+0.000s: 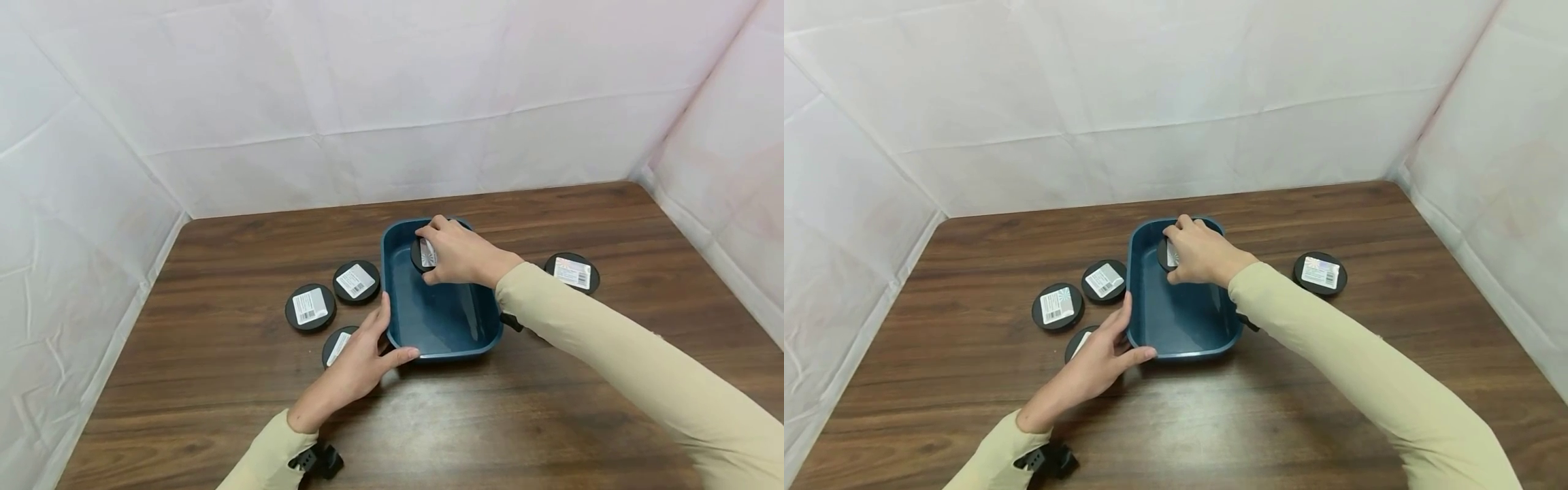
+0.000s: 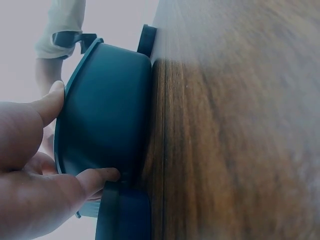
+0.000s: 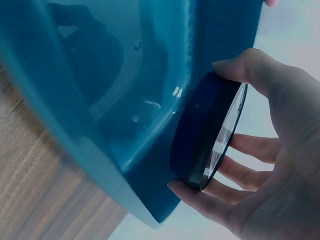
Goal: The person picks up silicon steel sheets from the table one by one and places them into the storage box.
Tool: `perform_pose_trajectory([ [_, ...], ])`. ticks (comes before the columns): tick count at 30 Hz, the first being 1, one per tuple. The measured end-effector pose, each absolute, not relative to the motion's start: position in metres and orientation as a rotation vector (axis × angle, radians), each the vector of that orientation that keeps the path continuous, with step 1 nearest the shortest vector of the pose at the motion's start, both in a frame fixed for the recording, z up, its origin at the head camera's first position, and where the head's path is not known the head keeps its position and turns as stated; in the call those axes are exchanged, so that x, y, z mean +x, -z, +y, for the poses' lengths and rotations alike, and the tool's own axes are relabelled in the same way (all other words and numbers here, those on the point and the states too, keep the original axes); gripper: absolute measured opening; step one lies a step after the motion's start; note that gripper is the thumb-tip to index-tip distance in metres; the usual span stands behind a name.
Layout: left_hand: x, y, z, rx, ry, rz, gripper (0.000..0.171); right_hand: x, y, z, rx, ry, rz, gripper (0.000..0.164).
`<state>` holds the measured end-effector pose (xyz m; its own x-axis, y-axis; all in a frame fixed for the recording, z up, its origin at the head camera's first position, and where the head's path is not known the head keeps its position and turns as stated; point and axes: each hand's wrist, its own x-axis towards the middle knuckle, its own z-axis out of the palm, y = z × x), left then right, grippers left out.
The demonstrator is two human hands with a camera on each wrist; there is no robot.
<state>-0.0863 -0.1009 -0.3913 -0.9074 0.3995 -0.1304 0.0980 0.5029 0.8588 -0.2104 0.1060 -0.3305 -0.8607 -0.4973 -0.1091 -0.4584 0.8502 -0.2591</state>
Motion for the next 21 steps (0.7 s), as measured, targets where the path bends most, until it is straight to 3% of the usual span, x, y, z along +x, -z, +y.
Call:
perform_pose_trajectory([
  [21, -0.0876, 0.3917, -0.1010, 0.400, -1.346, 2.442, 0.097, -0.2141, 0.3287, 0.0974, -0.774, 0.156, 2.849, 0.079],
])
